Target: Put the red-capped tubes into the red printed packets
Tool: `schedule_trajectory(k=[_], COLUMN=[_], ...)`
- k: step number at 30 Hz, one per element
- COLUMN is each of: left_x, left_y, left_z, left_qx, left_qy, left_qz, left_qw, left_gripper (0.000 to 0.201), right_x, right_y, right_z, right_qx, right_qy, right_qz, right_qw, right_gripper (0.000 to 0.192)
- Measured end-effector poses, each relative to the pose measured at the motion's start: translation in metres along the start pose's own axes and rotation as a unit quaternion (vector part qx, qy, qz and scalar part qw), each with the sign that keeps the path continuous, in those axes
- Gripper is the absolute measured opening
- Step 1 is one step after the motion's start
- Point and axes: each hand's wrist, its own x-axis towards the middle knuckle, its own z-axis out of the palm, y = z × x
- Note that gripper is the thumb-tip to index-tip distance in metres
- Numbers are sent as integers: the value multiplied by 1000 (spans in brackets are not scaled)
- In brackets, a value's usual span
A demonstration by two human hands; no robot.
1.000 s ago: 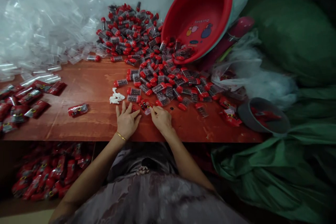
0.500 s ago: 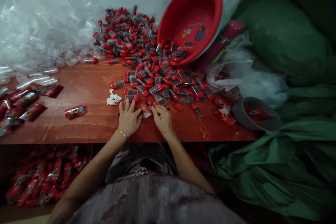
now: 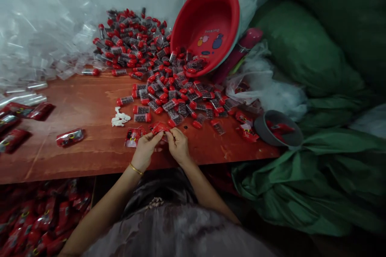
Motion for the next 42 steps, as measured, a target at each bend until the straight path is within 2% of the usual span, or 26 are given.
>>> schedule_trajectory(k=[2,4,6,8,10,13,15,17,21,25,30,33,35,39,42], left_x=[0,3,6,9,12,11,10,7,3,2,2,0,-2,-5,-8], left_y=[1,3,6,9,11,10,8,7,6,4,5,6,7,7,7], left_z=[4,7,8,8,8,12,14,14,6,2,8,12,14,17,18], left_qx=[-27,-34,-36,-40,-46,-47,-44,-45,-44,-30,-45,-54,-55,-44,-35], left_qy=[11,23,21,9,-5,-26,-34,-39,-36,0,29,26,19,3,3], left_qz=[-27,-26,-33,-51,-66,-88,-101,-105,-86,-60,-77,-93,-97,-86,-67], left_qw=[999,999,999,998,997,995,993,993,995,998,996,994,994,995,997], left_gripper=[44,46,46,45,44,41,39,38,36,41,47,50,52,50,48], right_x=[0,2,7,16,26,40,44,44,36,25,4,-15,-27,-45,-48], right_y=[-1,3,14,34,58,86,94,95,93,94,85,66,49,13,-1], right_z=[-2,-12,-32,-61,-91,-118,-123,-123,-122,-118,-107,-100,-96,-92,-90], right_qx=[0,-6,-33,-109,-241,-349,-359,-352,-339,-333,-261,-141,-30,166,250], right_qy=[-7,-26,-51,-65,-66,-128,-181,-209,-213,-199,-144,-131,-135,-124,-147], right_qz=[-8,-13,-16,-8,9,-8,-38,-60,-73,-40,-23,14,46,115,159], right_qw=[1000,1000,998,992,968,929,915,911,913,921,954,981,989,971,944], right_gripper=[32,32,33,35,27,47,55,53,42,30,32,29,32,43,43])
